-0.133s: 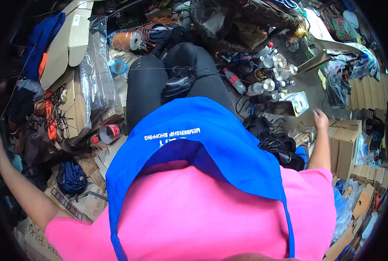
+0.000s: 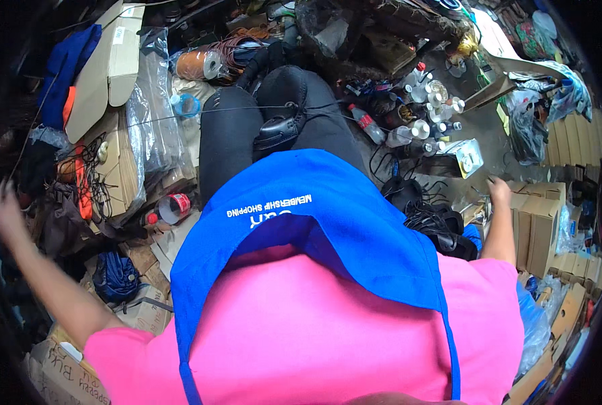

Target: Hand-stitch or repair a black shoe upper using a needle and thread.

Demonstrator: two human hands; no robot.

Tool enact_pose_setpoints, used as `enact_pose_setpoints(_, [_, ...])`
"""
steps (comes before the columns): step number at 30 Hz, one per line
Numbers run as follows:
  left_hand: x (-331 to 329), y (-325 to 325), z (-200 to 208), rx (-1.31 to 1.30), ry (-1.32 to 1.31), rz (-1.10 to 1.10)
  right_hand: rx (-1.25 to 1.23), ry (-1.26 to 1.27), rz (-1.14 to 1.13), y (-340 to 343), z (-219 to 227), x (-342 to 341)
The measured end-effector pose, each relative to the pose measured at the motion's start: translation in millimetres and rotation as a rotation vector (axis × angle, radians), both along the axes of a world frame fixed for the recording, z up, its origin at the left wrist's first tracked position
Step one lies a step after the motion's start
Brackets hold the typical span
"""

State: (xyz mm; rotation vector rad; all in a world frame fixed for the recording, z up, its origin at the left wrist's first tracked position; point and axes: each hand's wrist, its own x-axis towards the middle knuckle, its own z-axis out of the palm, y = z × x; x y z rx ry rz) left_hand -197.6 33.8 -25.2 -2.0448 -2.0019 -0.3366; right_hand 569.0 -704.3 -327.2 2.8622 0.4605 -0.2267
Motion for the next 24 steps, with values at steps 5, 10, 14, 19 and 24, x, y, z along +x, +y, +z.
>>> enact_pose_setpoints(5, [221, -112, -175, -0.307, -0.340, -1.039, 0.681, 0.338, 0.421, 236, 0, -139])
enact_pose_setpoints(10, [304, -188, -214, -0.875, -0.381, -1.128, 1.029, 0.580, 0.684, 348, 37, -235])
enact_pose_setpoints(14, [293, -169, -219, -0.941, -0.388, -1.021, 0.912, 0.585, 0.698, 356, 34, -228])
enact_pose_setpoints(19, [183, -86, -232, -0.779, -0.612, -0.661, 0.911, 0.638, 0.640, 344, 35, -211])
enact_pose_setpoints(24, [252, -154, -216, -0.706, -0.453, -1.108, 0.911, 0.744, 0.556, 341, 23, -210])
